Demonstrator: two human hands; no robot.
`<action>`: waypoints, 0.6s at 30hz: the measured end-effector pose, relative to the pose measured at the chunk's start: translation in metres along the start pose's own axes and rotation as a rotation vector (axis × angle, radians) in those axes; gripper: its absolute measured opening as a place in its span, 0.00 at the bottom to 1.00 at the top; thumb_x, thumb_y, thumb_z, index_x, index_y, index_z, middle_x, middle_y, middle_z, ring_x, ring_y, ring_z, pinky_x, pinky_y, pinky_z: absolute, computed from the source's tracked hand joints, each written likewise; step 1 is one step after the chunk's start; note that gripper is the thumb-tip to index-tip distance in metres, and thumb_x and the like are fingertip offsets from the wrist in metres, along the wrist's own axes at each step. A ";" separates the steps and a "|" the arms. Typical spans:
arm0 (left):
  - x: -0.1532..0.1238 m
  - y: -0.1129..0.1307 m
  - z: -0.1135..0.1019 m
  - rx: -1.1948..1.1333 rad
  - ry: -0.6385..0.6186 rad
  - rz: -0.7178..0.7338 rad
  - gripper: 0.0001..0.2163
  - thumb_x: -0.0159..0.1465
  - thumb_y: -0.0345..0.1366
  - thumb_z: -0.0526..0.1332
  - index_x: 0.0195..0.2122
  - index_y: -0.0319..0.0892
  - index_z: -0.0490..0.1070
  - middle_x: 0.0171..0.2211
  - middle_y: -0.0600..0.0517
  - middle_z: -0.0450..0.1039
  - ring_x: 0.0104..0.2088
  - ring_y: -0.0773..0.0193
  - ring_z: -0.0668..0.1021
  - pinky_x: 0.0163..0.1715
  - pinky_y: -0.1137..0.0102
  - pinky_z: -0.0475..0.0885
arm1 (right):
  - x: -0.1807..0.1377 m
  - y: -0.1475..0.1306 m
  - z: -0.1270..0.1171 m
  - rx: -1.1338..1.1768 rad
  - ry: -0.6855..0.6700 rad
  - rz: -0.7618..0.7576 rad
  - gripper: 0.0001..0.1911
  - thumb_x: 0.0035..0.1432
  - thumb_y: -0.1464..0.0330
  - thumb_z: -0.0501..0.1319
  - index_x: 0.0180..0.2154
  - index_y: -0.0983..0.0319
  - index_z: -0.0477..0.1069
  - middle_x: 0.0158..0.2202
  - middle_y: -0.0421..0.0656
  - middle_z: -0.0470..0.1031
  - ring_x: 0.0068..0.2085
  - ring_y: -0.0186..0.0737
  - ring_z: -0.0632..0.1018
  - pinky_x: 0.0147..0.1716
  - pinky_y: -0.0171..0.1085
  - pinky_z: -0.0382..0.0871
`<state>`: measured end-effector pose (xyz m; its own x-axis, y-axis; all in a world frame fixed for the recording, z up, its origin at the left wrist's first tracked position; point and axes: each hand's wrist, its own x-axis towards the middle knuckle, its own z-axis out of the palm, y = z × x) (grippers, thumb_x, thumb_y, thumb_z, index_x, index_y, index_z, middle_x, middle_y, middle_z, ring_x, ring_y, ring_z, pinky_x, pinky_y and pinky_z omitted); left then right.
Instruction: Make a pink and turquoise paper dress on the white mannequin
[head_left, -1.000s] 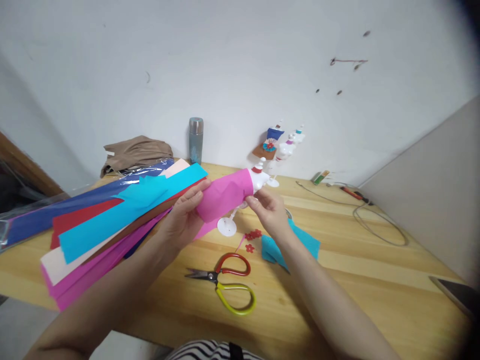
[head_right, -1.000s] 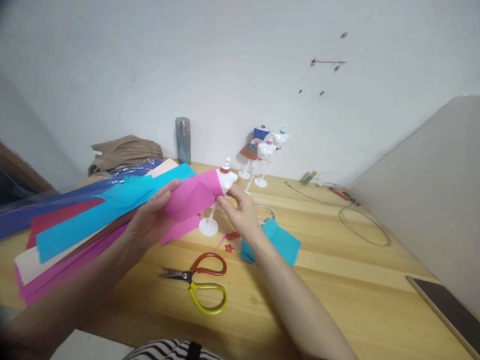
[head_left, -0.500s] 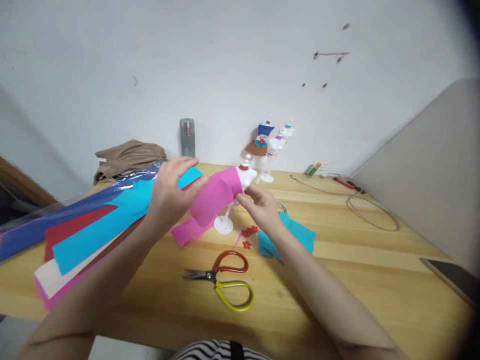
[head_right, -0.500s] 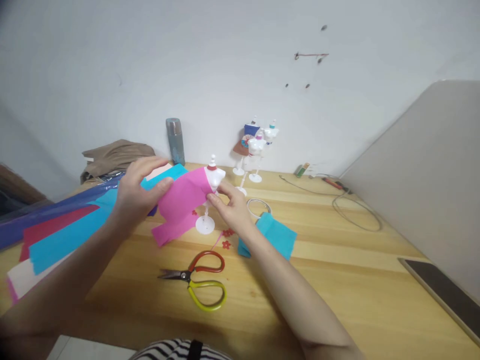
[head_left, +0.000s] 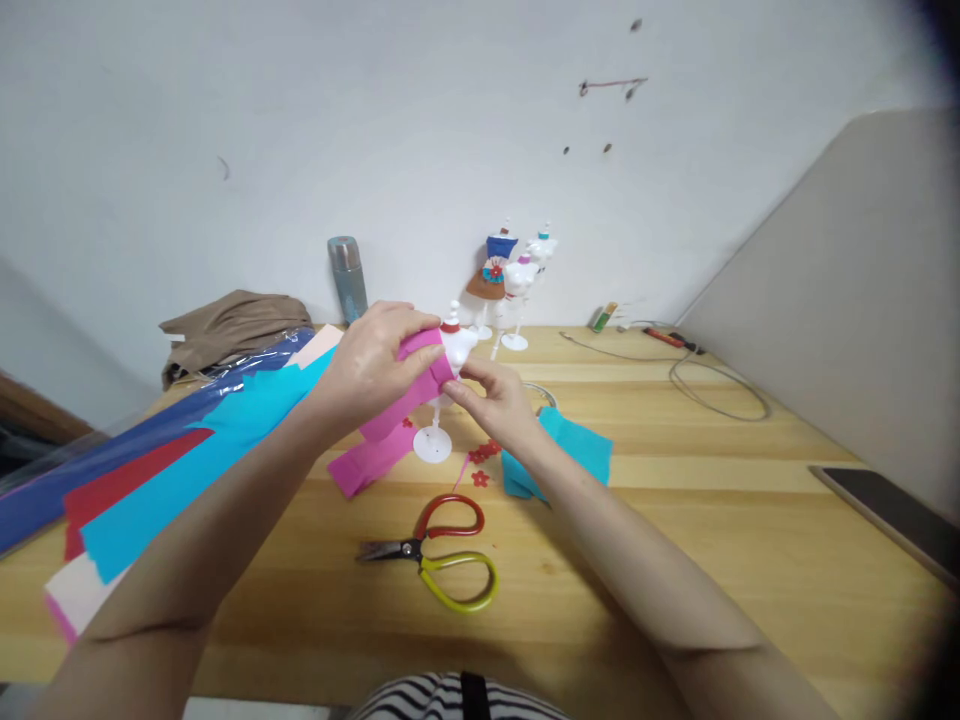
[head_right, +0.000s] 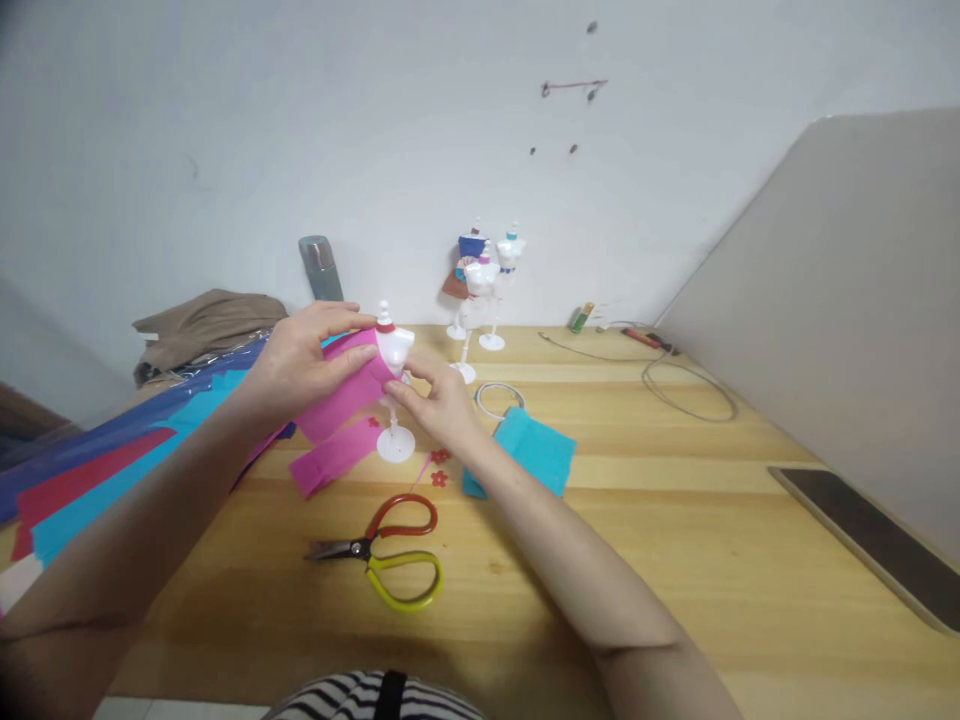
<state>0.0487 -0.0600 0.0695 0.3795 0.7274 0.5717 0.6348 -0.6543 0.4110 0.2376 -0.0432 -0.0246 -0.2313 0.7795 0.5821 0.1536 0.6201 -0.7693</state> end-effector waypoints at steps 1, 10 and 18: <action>0.000 0.000 -0.001 -0.001 -0.002 -0.006 0.14 0.63 0.37 0.60 0.46 0.45 0.82 0.42 0.48 0.81 0.49 0.52 0.79 0.55 0.59 0.72 | 0.001 -0.002 -0.001 0.003 -0.014 -0.003 0.13 0.61 0.59 0.66 0.47 0.52 0.82 0.51 0.43 0.84 0.51 0.51 0.81 0.55 0.52 0.72; 0.004 -0.005 -0.007 -0.034 0.000 -0.082 0.13 0.59 0.41 0.64 0.44 0.48 0.82 0.47 0.50 0.82 0.51 0.52 0.80 0.57 0.58 0.72 | 0.004 -0.007 -0.018 -0.071 -0.048 0.005 0.20 0.56 0.61 0.71 0.51 0.55 0.79 0.53 0.46 0.82 0.55 0.51 0.80 0.56 0.52 0.72; 0.004 -0.002 -0.009 -0.051 0.017 -0.110 0.12 0.58 0.39 0.66 0.41 0.46 0.82 0.48 0.48 0.82 0.52 0.51 0.80 0.58 0.57 0.72 | 0.002 -0.013 -0.017 -0.114 0.024 0.004 0.11 0.56 0.61 0.70 0.40 0.58 0.80 0.43 0.46 0.83 0.47 0.49 0.82 0.51 0.49 0.73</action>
<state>0.0430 -0.0575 0.0768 0.2979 0.7923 0.5325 0.6367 -0.5805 0.5076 0.2517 -0.0483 -0.0087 -0.2079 0.7831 0.5861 0.2630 0.6219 -0.7376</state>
